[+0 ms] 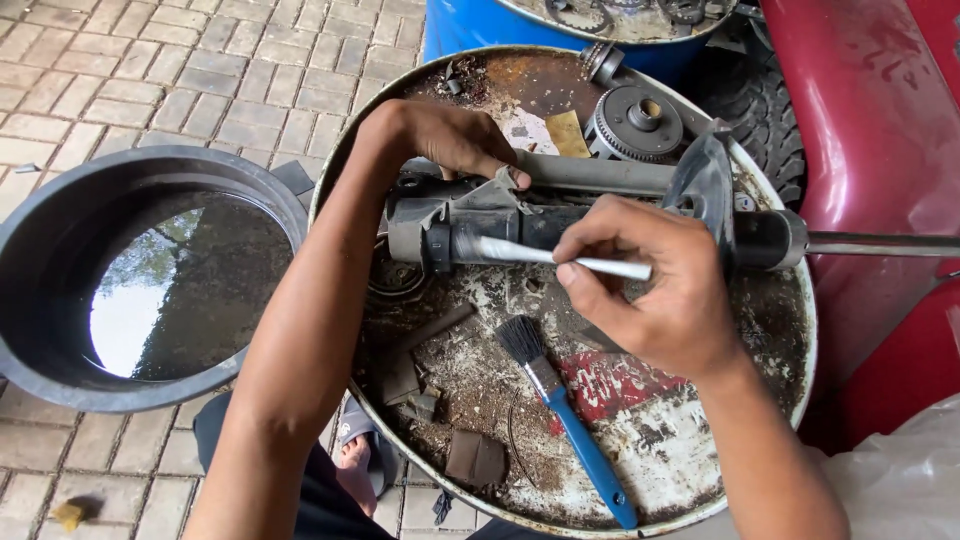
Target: Scraping and brushing a metal automotive strut to remove rust and debris on a barrel-top workbench
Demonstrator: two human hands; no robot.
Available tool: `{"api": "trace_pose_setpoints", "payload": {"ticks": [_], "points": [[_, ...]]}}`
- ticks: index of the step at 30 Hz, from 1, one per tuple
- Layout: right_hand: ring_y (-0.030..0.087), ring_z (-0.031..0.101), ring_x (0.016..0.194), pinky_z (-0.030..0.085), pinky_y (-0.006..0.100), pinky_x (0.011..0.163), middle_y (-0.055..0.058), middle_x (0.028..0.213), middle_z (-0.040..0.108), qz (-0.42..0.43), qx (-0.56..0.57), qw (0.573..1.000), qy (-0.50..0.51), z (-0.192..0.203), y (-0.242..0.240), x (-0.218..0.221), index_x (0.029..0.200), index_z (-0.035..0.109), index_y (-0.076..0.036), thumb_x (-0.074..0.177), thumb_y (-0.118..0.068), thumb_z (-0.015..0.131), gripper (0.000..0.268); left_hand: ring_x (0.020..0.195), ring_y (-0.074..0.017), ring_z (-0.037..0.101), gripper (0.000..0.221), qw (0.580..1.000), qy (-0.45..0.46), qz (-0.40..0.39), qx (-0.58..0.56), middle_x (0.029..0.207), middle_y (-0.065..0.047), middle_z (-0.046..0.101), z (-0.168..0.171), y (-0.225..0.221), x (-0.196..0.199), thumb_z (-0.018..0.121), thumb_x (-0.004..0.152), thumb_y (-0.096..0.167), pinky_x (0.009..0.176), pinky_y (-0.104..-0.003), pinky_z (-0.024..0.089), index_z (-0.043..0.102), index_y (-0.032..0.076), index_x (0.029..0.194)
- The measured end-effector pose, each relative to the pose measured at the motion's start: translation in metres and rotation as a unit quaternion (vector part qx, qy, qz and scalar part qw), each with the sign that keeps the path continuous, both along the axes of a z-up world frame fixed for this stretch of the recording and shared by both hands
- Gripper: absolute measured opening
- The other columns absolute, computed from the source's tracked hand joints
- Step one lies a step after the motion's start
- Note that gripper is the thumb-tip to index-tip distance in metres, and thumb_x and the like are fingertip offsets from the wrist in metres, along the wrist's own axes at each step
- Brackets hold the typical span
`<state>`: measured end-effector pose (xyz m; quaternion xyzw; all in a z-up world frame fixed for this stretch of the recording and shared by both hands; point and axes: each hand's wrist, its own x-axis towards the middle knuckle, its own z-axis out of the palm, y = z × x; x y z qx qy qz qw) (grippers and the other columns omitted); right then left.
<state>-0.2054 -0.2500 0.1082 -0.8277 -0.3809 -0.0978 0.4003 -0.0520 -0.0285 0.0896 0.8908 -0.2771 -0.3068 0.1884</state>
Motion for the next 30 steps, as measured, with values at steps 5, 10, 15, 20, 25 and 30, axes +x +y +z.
{"api": "trace_pose_setpoints", "payload": {"ticks": [5,10,15,20,25,30], "points": [[0.012,0.045,0.051,0.04,0.024,0.044,0.001,0.061,0.044,0.09,0.072,0.968,-0.223,-0.049,-0.007,0.024,0.08,0.052,-0.009,0.093,-0.005,0.057,0.015,0.135,-0.0275,0.058,0.093,1.0,0.002,0.012,0.016,0.147,-0.001,0.063,0.003,0.0,-0.003,0.044,0.067,0.077,0.12,-0.057,0.037,0.057,0.032,0.147],[0.012,0.055,0.049,0.051,0.02,0.035,0.004,0.065,0.056,0.137,0.111,0.946,-0.273,-0.042,-0.007,0.007,0.078,0.043,-0.017,0.097,-0.006,0.063,0.029,0.096,-0.0225,0.051,0.075,1.0,0.02,-0.006,-0.014,0.103,0.0,0.053,-0.014,0.0,0.012,0.048,0.074,0.074,0.085,-0.043,0.041,0.069,0.023,0.124],[0.016,0.051,0.044,0.046,0.025,0.034,0.005,0.059,0.054,0.089,0.01,0.945,-0.315,-0.053,-0.006,0.021,0.07,0.041,-0.013,0.096,0.001,0.058,0.034,0.083,-0.0213,0.055,0.084,0.999,0.036,0.002,-0.025,0.081,-0.004,0.055,-0.003,-0.003,0.0,0.049,0.074,0.075,0.073,-0.037,0.05,0.071,0.017,0.131],[0.013,0.055,0.05,0.046,0.027,0.037,0.005,0.078,0.062,0.022,-0.13,0.962,-0.239,-0.052,0.004,0.015,0.123,0.052,-0.001,0.102,0.001,0.054,0.022,0.066,-0.0167,0.045,0.083,0.997,0.056,0.005,-0.045,0.074,0.0,0.054,-0.008,-0.003,0.005,0.042,0.071,0.079,0.064,-0.033,0.041,0.074,0.018,0.116],[0.016,0.065,0.049,0.05,0.024,0.034,0.014,0.079,0.071,-0.025,-0.155,0.974,-0.163,-0.028,0.004,0.01,0.104,0.063,0.005,0.099,0.001,0.054,0.011,0.112,-0.0294,0.042,0.091,0.998,0.047,-0.007,-0.028,0.117,-0.007,0.042,-0.013,0.001,0.007,0.037,0.06,0.082,0.099,-0.055,0.036,0.063,0.025,0.126],[0.017,0.064,0.052,0.05,0.03,0.041,0.006,0.07,0.068,-0.077,-0.218,0.971,-0.063,-0.011,-0.007,0.005,0.093,0.063,-0.005,0.107,-0.019,0.049,0.024,0.151,-0.0346,0.038,0.107,0.999,0.047,-0.002,-0.008,0.162,-0.012,0.043,-0.013,-0.001,0.008,0.038,0.063,0.08,0.124,-0.06,0.029,0.054,0.018,0.149]]}}
